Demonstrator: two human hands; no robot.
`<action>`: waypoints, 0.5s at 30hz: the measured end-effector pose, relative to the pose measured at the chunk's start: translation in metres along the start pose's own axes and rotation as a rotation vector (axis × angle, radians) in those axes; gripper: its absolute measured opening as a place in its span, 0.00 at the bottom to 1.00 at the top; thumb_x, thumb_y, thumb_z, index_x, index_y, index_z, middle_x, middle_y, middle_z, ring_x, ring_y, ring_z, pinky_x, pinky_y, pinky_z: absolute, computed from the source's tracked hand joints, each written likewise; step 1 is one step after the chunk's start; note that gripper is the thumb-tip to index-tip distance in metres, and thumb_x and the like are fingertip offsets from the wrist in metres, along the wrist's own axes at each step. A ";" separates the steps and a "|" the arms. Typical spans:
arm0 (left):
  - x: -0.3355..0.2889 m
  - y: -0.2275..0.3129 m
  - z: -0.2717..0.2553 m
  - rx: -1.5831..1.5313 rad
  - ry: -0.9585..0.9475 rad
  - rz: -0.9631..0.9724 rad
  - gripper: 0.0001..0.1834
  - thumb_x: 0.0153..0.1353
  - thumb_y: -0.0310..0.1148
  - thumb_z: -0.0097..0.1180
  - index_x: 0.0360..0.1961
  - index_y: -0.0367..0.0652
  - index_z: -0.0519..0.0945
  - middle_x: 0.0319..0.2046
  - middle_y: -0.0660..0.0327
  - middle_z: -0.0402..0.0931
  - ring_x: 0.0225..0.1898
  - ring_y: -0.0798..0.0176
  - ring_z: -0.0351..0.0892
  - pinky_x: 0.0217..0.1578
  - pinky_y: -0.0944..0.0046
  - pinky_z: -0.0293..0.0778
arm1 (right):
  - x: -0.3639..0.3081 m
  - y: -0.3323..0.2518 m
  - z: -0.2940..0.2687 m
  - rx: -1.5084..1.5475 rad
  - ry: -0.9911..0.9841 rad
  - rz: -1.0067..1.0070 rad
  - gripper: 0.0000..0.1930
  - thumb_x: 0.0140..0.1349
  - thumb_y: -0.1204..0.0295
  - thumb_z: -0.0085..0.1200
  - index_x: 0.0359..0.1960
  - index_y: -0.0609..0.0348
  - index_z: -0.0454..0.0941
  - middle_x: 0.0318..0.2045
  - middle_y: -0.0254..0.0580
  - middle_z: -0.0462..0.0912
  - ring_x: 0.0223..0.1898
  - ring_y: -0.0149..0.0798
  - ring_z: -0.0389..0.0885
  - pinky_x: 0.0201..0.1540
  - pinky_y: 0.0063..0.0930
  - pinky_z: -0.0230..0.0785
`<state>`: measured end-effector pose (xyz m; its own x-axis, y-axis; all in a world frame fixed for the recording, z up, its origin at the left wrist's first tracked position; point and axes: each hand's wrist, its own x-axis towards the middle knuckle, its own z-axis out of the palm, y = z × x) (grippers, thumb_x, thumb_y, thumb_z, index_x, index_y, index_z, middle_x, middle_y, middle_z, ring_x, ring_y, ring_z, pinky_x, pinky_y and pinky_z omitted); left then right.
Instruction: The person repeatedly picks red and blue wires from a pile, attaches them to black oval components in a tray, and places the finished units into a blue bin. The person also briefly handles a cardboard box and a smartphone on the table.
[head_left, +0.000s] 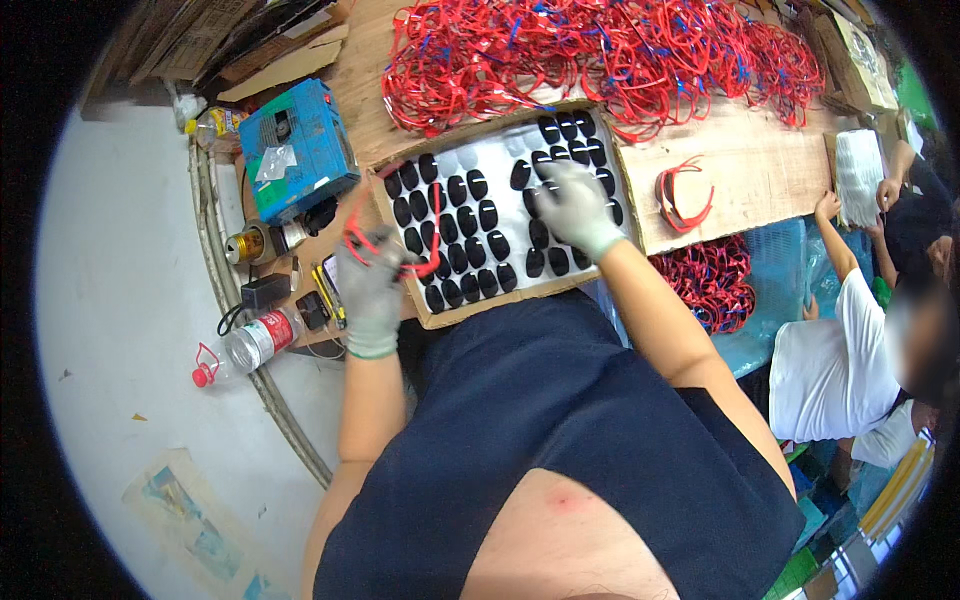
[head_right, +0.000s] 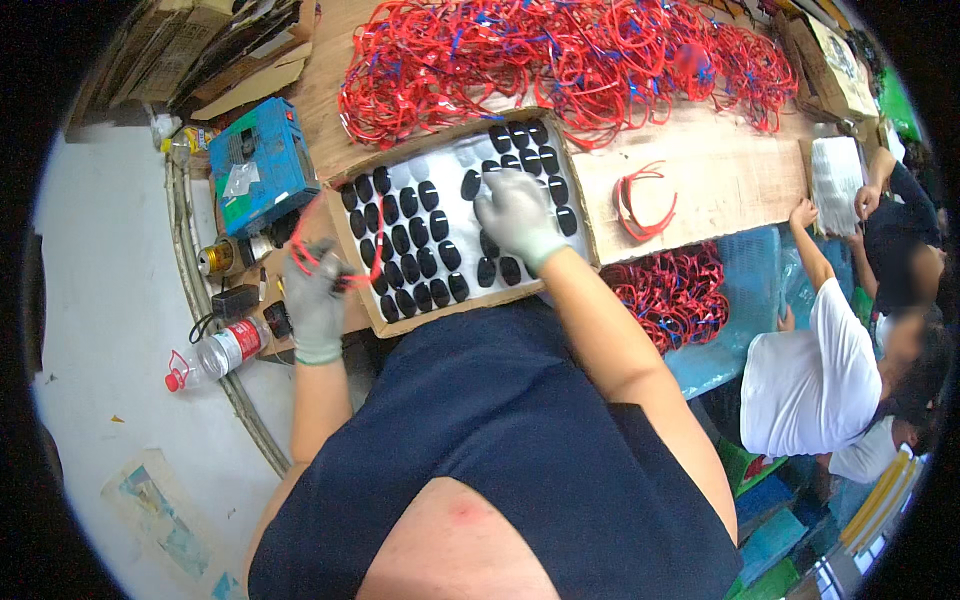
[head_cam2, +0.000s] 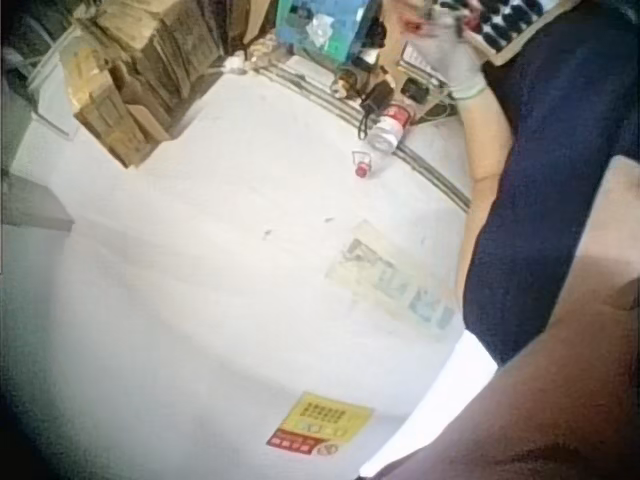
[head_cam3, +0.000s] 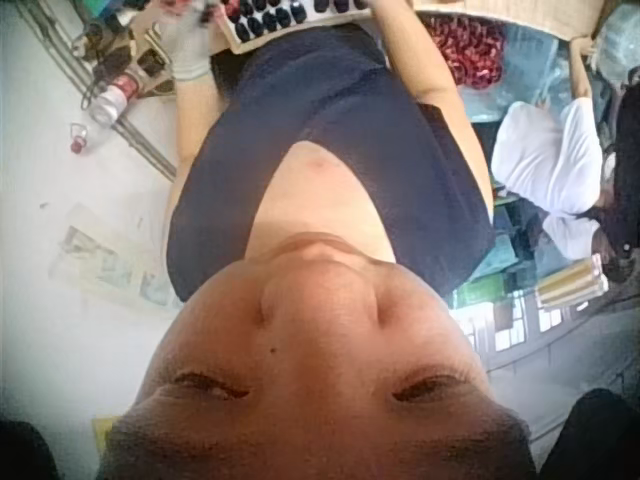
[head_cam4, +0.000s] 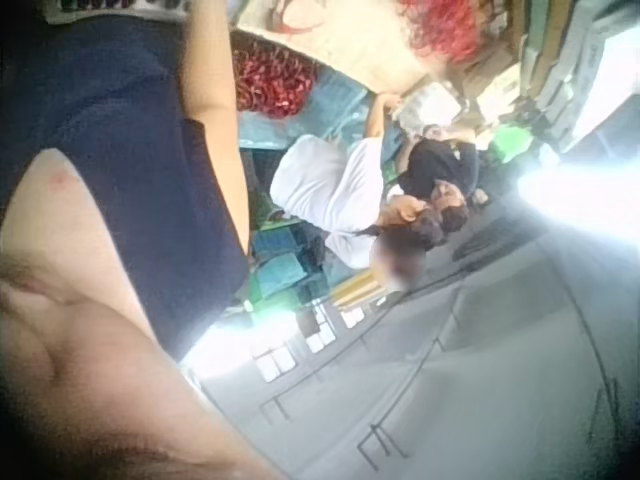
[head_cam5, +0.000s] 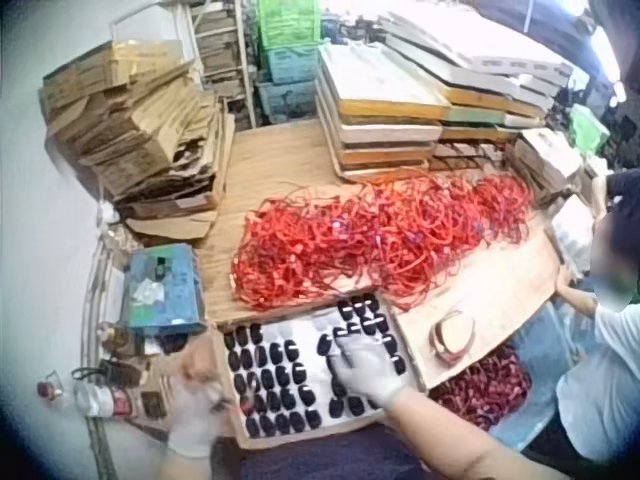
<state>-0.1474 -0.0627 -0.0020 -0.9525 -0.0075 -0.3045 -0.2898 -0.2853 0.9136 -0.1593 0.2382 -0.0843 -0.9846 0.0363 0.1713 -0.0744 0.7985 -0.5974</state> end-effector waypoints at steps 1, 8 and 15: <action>-0.011 -0.003 0.004 0.006 -0.015 -0.009 0.22 0.61 0.27 0.59 0.55 0.40 0.66 0.47 0.56 0.73 0.33 0.62 0.81 0.34 0.62 0.80 | 0.016 -0.015 0.027 0.055 -0.063 -0.021 0.16 0.57 0.66 0.57 0.43 0.62 0.82 0.40 0.55 0.83 0.46 0.56 0.81 0.53 0.46 0.72; -0.045 0.006 -0.020 0.187 -0.036 -0.139 0.37 0.67 0.21 0.46 0.74 0.42 0.47 0.56 0.46 0.71 0.41 0.60 0.80 0.46 0.62 0.77 | 0.102 -0.101 0.153 -0.325 -0.461 0.154 0.15 0.51 0.72 0.52 0.42 0.55 0.83 0.36 0.53 0.84 0.43 0.49 0.84 0.46 0.41 0.74; -0.038 0.001 -0.067 0.346 -0.270 -0.084 0.31 0.70 0.36 0.48 0.71 0.40 0.57 0.34 0.57 0.76 0.29 0.66 0.75 0.34 0.67 0.74 | 0.094 -0.135 0.148 -0.264 -0.249 0.497 0.14 0.56 0.70 0.55 0.45 0.53 0.79 0.47 0.46 0.79 0.52 0.47 0.80 0.52 0.46 0.68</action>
<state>-0.1056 -0.1266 -0.0071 -0.9013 0.2656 -0.3421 -0.3378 0.0634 0.9391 -0.2648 0.0448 -0.1036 -0.9011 0.3262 -0.2856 0.4134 0.8450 -0.3393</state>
